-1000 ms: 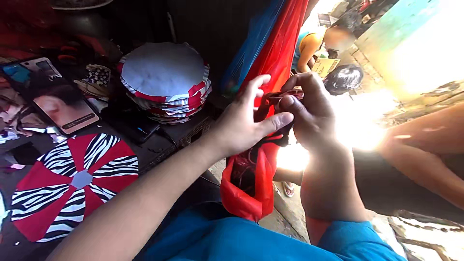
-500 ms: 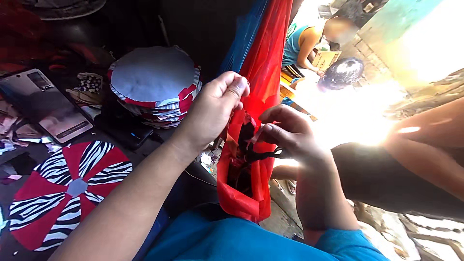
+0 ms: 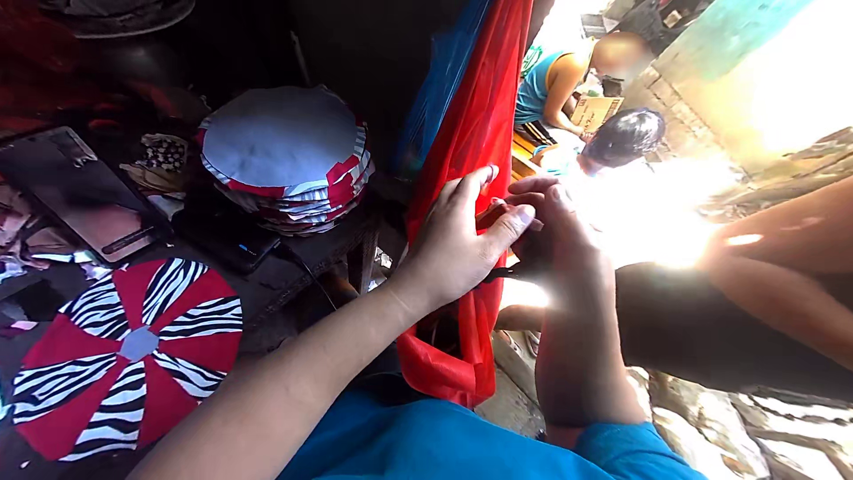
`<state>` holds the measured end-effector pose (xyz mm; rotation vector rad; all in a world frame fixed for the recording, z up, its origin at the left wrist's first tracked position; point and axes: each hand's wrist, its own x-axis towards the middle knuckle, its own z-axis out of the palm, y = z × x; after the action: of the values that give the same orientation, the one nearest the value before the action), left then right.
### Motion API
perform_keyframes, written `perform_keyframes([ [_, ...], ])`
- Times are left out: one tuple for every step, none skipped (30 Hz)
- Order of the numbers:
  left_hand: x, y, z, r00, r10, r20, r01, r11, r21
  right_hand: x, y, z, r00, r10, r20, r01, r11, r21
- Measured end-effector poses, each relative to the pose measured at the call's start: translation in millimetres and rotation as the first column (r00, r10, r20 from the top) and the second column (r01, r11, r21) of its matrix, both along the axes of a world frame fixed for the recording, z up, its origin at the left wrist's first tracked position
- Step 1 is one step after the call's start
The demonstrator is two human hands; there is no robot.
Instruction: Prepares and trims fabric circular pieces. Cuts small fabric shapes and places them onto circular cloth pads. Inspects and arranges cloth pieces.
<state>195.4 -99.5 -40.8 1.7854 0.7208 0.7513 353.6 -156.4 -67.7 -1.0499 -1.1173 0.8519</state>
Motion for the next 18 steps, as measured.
perform_keyframes([
  [-2.3,-0.3,0.4,1.000,-0.015,0.016,0.015,1.000,0.002,0.1,2.1,-4.1,0.999,0.034,-0.005,-0.034,0.999,0.004],
  [-4.5,-0.7,1.2,0.999,-0.028,0.027,0.028,1.000,-0.006,-0.9,3.9,-6.6,0.998,0.065,-0.020,-0.066,0.998,-0.002],
  [-6.7,-1.0,1.2,1.000,-0.019,0.023,0.019,1.000,-0.002,-2.5,5.2,-7.8,0.995,0.097,-0.022,-0.097,0.995,-0.013],
  [-8.8,-0.1,0.2,1.000,0.005,0.008,-0.005,1.000,0.017,-5.5,5.6,-6.9,0.993,0.118,-0.006,-0.118,0.993,-0.029],
  [-11.2,2.0,-1.3,0.999,0.035,-0.013,-0.035,0.998,0.042,-8.4,5.2,-5.2,0.990,0.140,0.024,-0.138,0.989,-0.056],
  [-14.6,4.1,-2.0,0.997,0.062,-0.041,-0.059,0.996,0.069,-11.0,5.0,-3.8,0.986,0.151,0.069,-0.145,0.986,-0.084],
  [-18.7,6.5,-2.2,0.994,0.084,-0.073,-0.077,0.992,0.095,-12.7,4.6,-3.2,0.981,0.155,0.116,-0.143,0.984,-0.107],
  [-23.3,9.2,-2.6,0.989,0.102,-0.104,-0.089,0.989,0.118,-12.9,4.1,-3.0,0.974,0.151,0.172,-0.131,0.984,-0.119],
  [-28.1,10.9,-2.6,0.985,0.114,-0.127,-0.099,0.988,0.122,-12.5,3.5,-2.3,0.964,0.131,0.232,-0.104,0.987,-0.126],
  [-32.8,11.8,-2.5,0.982,0.129,-0.136,-0.113,0.987,0.118,-12.3,2.7,-1.1,0.951,0.092,0.295,-0.059,0.991,-0.118],
  [-37.6,12.0,-2.1,0.980,0.143,-0.134,-0.129,0.986,0.108,-12.2,1.7,-0.2,0.938,0.039,0.344,-0.006,0.995,-0.095],
  [-41.9,11.9,-2.0,0.980,0.161,-0.118,-0.151,0.984,0.093,-11.8,1.2,0.0,0.918,-0.020,0.397,0.050,0.997,-0.064],
  [-45.8,11.4,-2.3,0.980,0.179,-0.092,-0.173,0.982,0.072,-11.6,1.3,-0.6,0.893,-0.076,0.444,0.101,0.994,-0.034],
  [-49.4,10.8,-2.9,0.979,0.193,-0.059,-0.191,0.981,0.041,-11.6,1.3,-0.7,0.863,-0.108,0.493,0.136,0.990,-0.021],
  [-52.3,10.1,-3.6,0.979,0.205,-0.024,-0.205,0.979,0.003,-12.2,1.7,-1.6,0.827,-0.125,0.548,0.156,0.988,-0.010],
  [-54.6,8.8,-4.2,0.978,0.208,0.010,-0.207,0.978,-0.036,-13.3,2.3,-3.0,0.773,-0.136,0.620,0.169,0.986,0.006],
  [-56.4,6.8,-4.8,0.978,0.205,0.040,-0.201,0.977,-0.076,-15.0,2.9,-5.0,0.695,-0.147,0.704,0.185,0.982,0.022],
  [-58.0,3.9,-5.4,0.978,0.195,0.073,-0.186,0.976,-0.115,-18.1,3.6,-7.1,0.598,-0.145,0.788,0.201,0.979,0.028],
])
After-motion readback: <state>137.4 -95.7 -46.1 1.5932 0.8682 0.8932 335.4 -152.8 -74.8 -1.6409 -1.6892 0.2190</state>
